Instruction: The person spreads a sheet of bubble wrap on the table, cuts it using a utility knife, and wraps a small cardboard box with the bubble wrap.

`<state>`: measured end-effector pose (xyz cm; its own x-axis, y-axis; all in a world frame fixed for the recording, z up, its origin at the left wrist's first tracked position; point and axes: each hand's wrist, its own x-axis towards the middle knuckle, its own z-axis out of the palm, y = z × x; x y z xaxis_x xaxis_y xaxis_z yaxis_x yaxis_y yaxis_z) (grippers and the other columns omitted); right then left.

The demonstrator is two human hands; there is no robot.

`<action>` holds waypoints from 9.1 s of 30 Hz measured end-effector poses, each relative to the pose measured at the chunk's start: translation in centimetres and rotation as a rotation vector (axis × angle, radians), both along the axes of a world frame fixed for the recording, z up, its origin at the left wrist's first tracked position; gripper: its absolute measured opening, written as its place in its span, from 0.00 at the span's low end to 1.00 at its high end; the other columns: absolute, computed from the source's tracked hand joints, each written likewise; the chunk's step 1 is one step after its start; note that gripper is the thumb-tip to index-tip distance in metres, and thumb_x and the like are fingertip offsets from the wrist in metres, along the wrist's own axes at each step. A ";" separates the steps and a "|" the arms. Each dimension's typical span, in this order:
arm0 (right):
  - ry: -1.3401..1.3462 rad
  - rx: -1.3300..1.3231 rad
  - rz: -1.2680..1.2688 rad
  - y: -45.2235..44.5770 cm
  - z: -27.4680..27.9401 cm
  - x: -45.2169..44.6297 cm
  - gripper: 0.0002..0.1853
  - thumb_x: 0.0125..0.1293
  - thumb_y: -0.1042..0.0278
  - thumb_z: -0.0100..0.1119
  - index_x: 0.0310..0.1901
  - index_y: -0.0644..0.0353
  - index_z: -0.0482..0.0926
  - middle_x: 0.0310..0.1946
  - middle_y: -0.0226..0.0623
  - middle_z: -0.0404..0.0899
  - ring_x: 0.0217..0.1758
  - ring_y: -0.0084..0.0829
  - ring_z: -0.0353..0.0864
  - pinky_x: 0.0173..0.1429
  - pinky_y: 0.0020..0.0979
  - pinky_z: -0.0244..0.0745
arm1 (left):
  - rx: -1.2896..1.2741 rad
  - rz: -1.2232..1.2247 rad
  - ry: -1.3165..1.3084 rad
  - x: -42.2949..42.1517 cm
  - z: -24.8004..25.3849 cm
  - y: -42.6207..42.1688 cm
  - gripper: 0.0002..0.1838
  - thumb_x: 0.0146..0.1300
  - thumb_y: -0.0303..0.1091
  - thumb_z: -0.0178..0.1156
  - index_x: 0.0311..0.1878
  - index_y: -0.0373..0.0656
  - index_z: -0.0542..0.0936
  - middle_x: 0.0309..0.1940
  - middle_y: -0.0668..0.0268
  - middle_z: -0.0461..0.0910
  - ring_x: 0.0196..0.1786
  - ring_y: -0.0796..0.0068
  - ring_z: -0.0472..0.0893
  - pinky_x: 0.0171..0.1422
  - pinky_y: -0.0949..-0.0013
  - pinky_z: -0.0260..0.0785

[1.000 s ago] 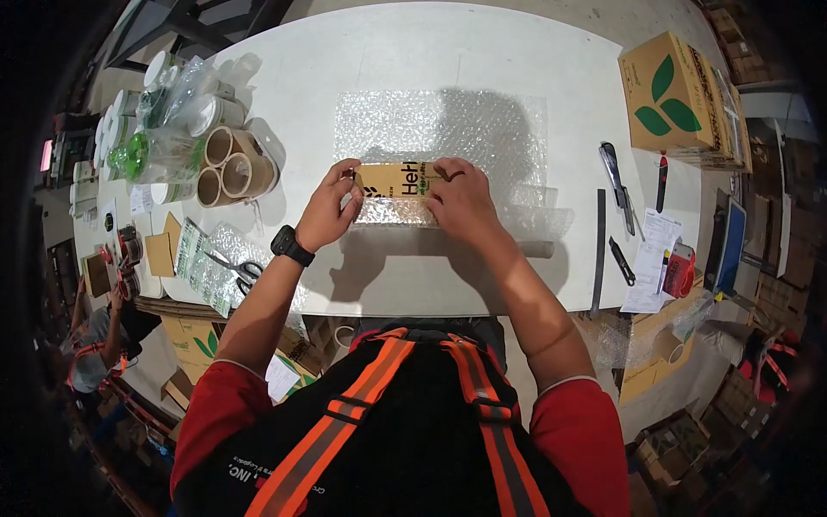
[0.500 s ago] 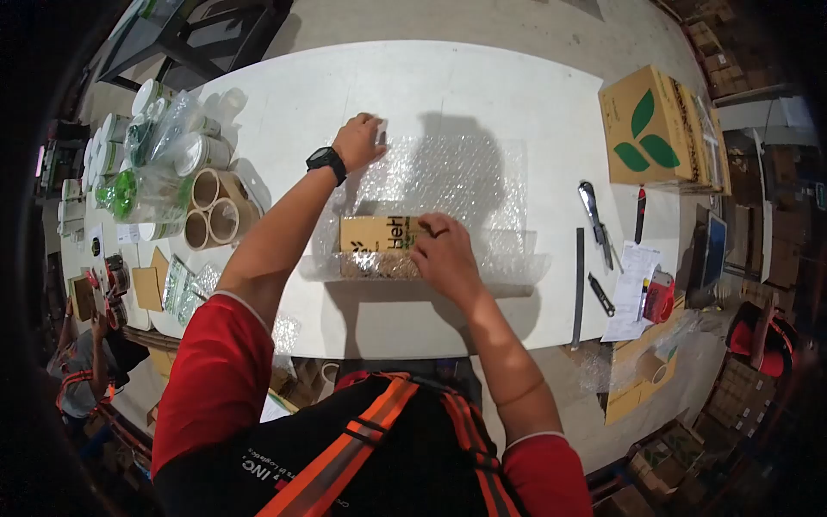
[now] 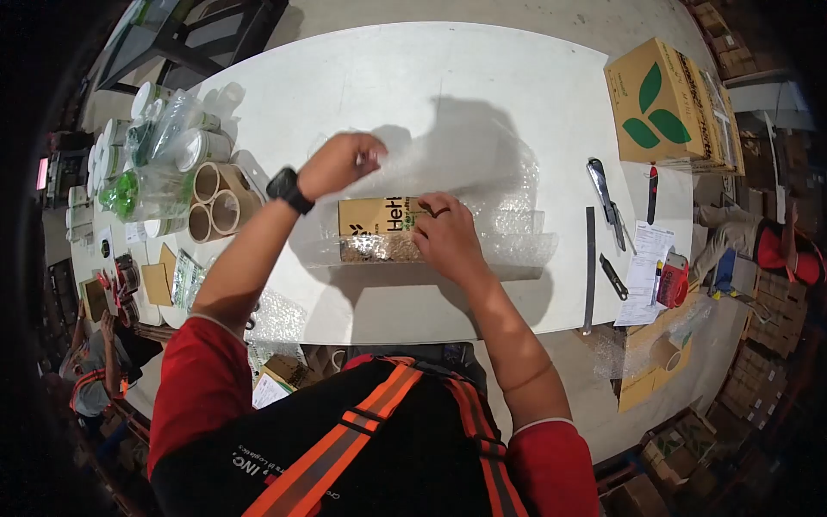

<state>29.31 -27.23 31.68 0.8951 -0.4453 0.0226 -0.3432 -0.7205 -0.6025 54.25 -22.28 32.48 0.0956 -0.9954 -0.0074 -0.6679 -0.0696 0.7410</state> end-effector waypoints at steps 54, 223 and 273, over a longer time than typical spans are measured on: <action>0.199 0.016 0.000 -3.0 0.3 -2.7 0.07 0.52 0.65 0.61 0.29 0.59 0.79 0.44 0.38 0.73 0.47 0.43 0.74 0.53 0.41 0.73 | -0.133 0.297 0.008 -9.5 -2.0 9.1 0.06 0.44 0.25 0.67 0.25 0.42 0.78 0.35 0.64 0.79 0.42 0.59 0.76 0.48 0.62 0.69; 0.227 -0.357 0.253 1.5 -1.6 -0.3 0.53 0.37 0.52 0.72 0.69 0.46 0.56 0.71 0.41 0.51 0.74 0.49 0.45 0.73 0.53 0.39 | 0.409 0.469 0.002 -16.5 -11.3 20.3 0.08 0.49 0.37 0.60 0.30 0.43 0.77 0.28 0.55 0.78 0.36 0.51 0.79 0.40 0.53 0.71; 0.385 -0.237 0.005 1.8 -9.6 -34.5 0.46 0.51 0.51 0.66 0.71 0.48 0.54 0.74 0.40 0.41 0.76 0.47 0.40 0.74 0.54 0.40 | -1.123 -0.174 0.639 -44.6 27.5 16.4 0.18 0.65 0.36 0.49 0.25 0.31 0.76 0.22 0.53 0.77 0.27 0.58 0.80 0.31 0.58 0.76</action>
<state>-5.23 -25.47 22.13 0.8605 -0.4633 -0.2118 -0.5060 -0.8257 -0.2495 9.61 -5.88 59.93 0.2549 -0.4862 0.8358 -0.1152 0.8429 0.5255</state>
